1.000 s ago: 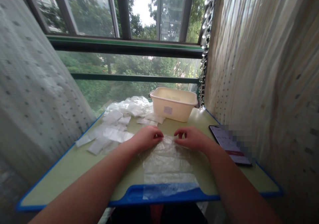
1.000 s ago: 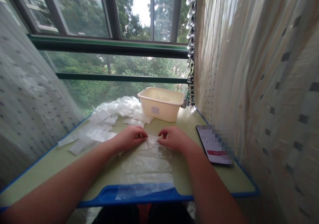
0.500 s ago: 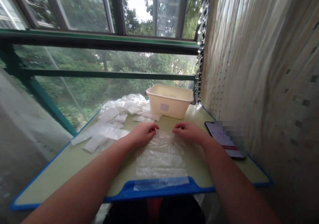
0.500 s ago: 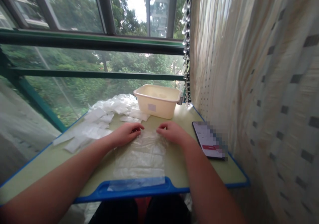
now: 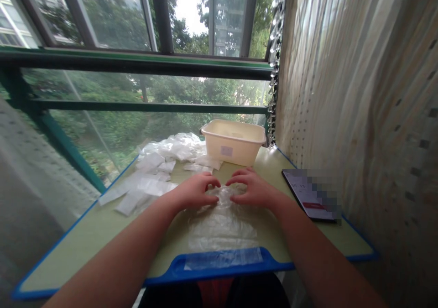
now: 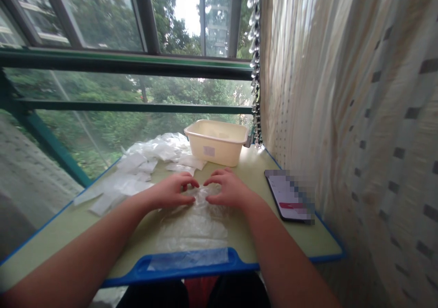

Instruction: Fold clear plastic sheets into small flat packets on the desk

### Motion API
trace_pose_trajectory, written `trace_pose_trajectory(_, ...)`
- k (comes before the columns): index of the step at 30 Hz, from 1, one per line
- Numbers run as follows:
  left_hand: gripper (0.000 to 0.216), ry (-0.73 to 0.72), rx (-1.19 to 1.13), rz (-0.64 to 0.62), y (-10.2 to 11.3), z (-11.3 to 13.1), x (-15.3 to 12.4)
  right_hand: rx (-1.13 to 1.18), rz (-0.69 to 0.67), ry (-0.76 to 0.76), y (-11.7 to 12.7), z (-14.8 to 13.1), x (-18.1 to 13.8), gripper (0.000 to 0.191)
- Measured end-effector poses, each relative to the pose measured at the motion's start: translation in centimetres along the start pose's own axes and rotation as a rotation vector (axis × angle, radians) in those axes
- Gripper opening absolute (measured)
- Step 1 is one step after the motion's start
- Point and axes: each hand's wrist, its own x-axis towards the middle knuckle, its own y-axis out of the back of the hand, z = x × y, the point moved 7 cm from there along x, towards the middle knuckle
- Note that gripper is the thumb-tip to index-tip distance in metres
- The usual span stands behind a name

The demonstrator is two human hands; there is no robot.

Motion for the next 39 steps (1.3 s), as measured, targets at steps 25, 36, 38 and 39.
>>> trace_pose_trajectory(25, 0.025, 0.447, -0.582, 0.550, 2.6, -3.8, -0.4, 0.038, 0.323, -0.287, 0.5, 4.7, 1.1, 0.026)
trace_pose_trajectory(36, 0.074, -0.199, 0.185, -0.127, -1.6, 5.7, -2.3, -0.098, 0.148, -0.189, 0.4, 3.8, 0.6, 0.021)
trace_pose_trajectory(38, 0.091, -0.169, 0.232, -0.172, -2.9, 6.0, -2.6, -0.095, 0.126, -0.194, 0.0, 3.9, 0.7, 0.024)
trace_pose_trajectory(39, 0.093, -0.158, 0.240, -0.184, -3.4, 6.2, -2.8, -0.094, 0.117, -0.195, -0.2, 4.0, 0.8, 0.025)
